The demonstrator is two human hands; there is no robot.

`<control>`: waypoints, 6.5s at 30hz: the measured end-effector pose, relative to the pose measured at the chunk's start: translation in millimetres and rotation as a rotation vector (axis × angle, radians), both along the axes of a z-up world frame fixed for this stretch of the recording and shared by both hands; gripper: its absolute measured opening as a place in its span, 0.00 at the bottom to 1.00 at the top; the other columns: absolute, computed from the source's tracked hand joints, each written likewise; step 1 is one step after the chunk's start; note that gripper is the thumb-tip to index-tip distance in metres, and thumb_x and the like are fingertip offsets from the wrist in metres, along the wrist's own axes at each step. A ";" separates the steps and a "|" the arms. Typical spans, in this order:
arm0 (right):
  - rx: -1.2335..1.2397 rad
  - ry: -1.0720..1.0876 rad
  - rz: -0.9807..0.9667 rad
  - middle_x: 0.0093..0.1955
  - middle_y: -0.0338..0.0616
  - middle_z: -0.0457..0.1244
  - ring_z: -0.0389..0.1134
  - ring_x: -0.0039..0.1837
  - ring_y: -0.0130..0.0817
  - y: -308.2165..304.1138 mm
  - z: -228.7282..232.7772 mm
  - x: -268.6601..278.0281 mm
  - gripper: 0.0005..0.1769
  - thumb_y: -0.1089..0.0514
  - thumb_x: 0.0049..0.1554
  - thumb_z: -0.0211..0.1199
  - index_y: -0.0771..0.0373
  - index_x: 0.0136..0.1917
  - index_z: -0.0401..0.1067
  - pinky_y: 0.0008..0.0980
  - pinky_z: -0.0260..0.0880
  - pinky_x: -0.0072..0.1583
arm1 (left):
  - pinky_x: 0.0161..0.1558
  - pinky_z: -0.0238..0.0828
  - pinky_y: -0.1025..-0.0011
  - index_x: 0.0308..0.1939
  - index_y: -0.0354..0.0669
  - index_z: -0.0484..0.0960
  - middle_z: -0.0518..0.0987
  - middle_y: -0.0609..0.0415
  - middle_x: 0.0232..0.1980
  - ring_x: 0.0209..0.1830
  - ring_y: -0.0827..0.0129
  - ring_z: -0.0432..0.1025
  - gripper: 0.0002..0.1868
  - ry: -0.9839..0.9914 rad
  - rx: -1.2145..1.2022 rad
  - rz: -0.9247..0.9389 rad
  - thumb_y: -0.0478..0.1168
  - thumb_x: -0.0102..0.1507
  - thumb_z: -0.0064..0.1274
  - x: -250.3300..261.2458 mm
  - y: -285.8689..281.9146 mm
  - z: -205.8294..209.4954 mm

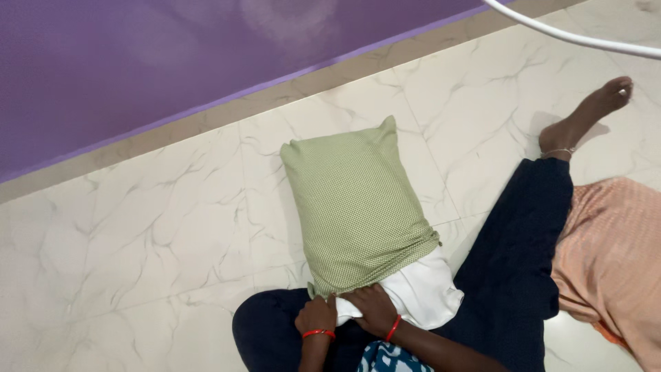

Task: The person sits on the floor and folds a peach-colored pillowcase, then removes a green pillowcase from a white pillow and folds it. Finally, the person places a patterned pillow on top of the folded green pillowcase.

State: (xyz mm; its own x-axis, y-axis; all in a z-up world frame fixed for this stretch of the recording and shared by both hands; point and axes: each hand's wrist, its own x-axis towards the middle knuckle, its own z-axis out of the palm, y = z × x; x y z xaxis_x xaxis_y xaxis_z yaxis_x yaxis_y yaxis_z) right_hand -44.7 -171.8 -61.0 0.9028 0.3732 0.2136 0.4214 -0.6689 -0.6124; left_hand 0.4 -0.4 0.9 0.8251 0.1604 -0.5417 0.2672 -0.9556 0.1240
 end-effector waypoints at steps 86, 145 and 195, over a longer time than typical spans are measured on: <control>0.521 0.850 -0.973 0.69 0.61 0.67 0.67 0.69 0.56 -227.9 -61.6 75.9 0.44 0.29 0.60 0.56 0.67 0.73 0.69 0.45 0.63 0.70 | 0.69 0.55 0.54 0.79 0.44 0.43 0.51 0.39 0.81 0.80 0.47 0.49 0.50 -0.537 -0.245 -0.159 0.30 0.57 0.53 14.5 -82.6 -56.3; -0.118 -0.230 0.054 0.72 0.65 0.60 0.59 0.77 0.52 -0.7 77.9 -34.2 0.29 0.56 0.61 0.61 0.79 0.69 0.65 0.50 0.54 0.75 | 0.50 0.75 0.59 0.46 0.36 0.85 0.86 0.43 0.47 0.47 0.50 0.80 0.24 -0.501 -0.632 0.212 0.50 0.54 0.63 172.3 -55.2 37.2; -0.215 0.737 -0.228 0.61 0.50 0.69 0.71 0.61 0.48 -105.3 -84.2 20.0 0.26 0.45 0.57 0.62 0.58 0.65 0.72 0.42 0.70 0.62 | 0.47 0.77 0.65 0.55 0.34 0.84 0.87 0.42 0.45 0.43 0.58 0.82 0.27 -0.530 -0.860 -0.047 0.38 0.52 0.69 -7.3 -9.6 56.2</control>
